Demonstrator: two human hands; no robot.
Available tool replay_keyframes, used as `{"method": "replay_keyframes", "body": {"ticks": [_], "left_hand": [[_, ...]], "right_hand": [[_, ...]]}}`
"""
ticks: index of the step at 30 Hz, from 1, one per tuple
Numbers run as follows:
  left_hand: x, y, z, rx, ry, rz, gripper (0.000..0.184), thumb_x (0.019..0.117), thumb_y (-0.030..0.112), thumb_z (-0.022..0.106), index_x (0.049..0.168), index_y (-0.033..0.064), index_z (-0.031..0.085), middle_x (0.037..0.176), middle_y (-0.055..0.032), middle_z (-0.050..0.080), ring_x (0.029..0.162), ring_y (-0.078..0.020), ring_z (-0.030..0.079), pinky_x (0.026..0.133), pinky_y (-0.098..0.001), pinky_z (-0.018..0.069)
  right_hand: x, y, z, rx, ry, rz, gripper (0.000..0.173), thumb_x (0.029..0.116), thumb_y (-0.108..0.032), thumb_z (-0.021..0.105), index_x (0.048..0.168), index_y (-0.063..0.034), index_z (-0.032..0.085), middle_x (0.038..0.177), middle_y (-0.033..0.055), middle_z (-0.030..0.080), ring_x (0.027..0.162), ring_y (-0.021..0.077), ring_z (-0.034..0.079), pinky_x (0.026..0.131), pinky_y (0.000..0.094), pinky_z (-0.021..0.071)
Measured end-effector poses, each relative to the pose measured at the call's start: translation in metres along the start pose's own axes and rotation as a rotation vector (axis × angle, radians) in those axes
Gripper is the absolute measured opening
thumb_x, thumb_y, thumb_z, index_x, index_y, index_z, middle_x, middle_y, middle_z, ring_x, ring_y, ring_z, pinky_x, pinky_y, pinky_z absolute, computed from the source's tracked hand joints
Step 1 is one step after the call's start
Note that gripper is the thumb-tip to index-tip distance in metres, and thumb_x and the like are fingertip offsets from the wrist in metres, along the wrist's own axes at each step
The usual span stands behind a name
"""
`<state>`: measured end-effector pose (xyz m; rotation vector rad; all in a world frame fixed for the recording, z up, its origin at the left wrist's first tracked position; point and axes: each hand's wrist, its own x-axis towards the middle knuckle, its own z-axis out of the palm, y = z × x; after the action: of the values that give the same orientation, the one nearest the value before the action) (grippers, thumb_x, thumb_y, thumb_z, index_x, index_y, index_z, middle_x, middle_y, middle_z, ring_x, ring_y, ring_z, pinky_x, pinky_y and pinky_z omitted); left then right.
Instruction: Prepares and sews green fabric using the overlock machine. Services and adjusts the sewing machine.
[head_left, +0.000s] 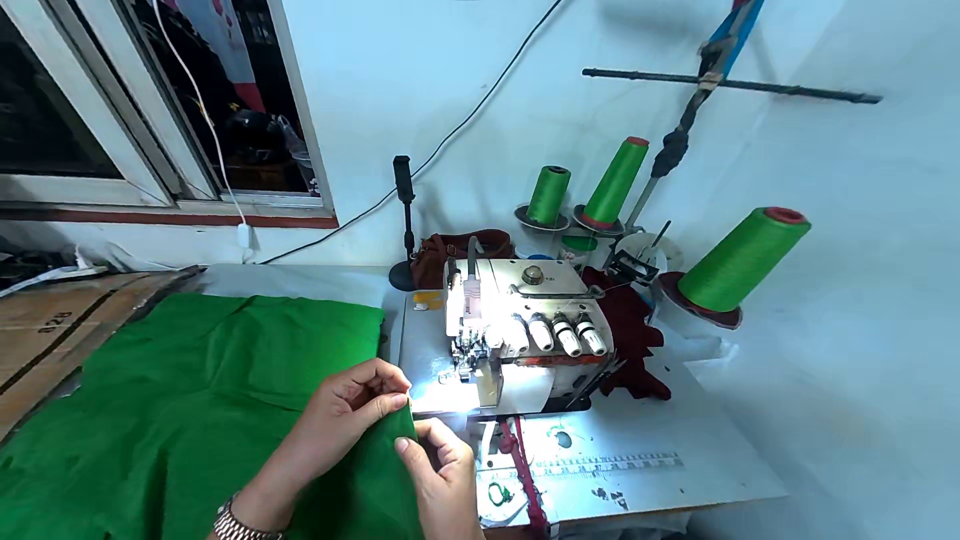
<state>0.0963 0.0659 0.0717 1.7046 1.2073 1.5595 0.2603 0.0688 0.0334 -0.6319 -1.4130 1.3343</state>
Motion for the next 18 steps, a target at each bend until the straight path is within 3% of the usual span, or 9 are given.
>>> {"method": "replay_keyframes", "body": {"ticks": [3, 6, 10, 15, 18], "left_hand": [[-0.005, 0.001, -0.011, -0.039, -0.132, -0.003, 0.026, 0.0904, 0.03, 0.075, 0.114, 0.018, 0.073, 0.096, 0.0016, 0.073, 0.086, -0.0071, 0.069, 0.079, -0.0198, 0.0571], [-0.01, 0.001, -0.019, 0.0, -0.257, -0.026, 0.047, 0.0834, 0.032, 0.083, 0.126, 0.0175, 0.068, 0.107, 0.0007, 0.073, 0.096, -0.0106, 0.069, 0.089, -0.0244, 0.0575], [-0.015, 0.002, -0.021, 0.12, -0.263, -0.008, 0.032, 0.0911, 0.023, 0.072, 0.122, 0.0165, 0.069, 0.106, 0.0031, 0.073, 0.093, -0.0082, 0.069, 0.085, -0.0226, 0.0575], [-0.018, 0.006, -0.024, 0.097, -0.233, -0.013, 0.03, 0.0892, 0.018, 0.072, 0.119, 0.0176, 0.071, 0.097, 0.0041, 0.07, 0.088, -0.0069, 0.067, 0.082, -0.0202, 0.0561], [-0.021, 0.007, -0.025, 0.071, -0.196, -0.019, 0.019, 0.0857, 0.011, 0.071, 0.104, 0.0162, 0.073, 0.096, 0.0028, 0.072, 0.089, -0.008, 0.069, 0.081, -0.0206, 0.0576]], "right_hand": [[0.0, 0.002, 0.003, -0.065, 0.073, -0.136, 0.011, 0.0911, 0.002, 0.062, 0.095, 0.0043, 0.071, 0.087, 0.0054, 0.072, 0.081, 0.0004, 0.067, 0.077, 0.0159, 0.0562], [0.0, 0.006, 0.002, -0.136, 0.078, -0.259, 0.014, 0.0889, 0.004, 0.061, 0.096, 0.0055, 0.073, 0.089, 0.0078, 0.072, 0.084, 0.003, 0.069, 0.079, 0.0172, 0.0575], [-0.002, 0.01, 0.002, -0.234, 0.084, -0.368, 0.013, 0.0879, 0.003, 0.064, 0.096, 0.0053, 0.074, 0.085, 0.0076, 0.07, 0.079, 0.0029, 0.066, 0.075, 0.015, 0.0556], [-0.005, 0.011, 0.001, -0.309, 0.041, -0.467, 0.019, 0.09, 0.0, 0.06, 0.1, 0.0018, 0.075, 0.078, 0.0054, 0.061, 0.072, 0.0029, 0.059, 0.067, 0.0139, 0.0514], [-0.007, 0.011, 0.001, -0.322, 0.023, -0.494, 0.02, 0.0917, -0.001, 0.059, 0.103, 0.001, 0.076, 0.079, 0.0065, 0.062, 0.073, 0.0038, 0.06, 0.068, 0.0146, 0.0518]]}}
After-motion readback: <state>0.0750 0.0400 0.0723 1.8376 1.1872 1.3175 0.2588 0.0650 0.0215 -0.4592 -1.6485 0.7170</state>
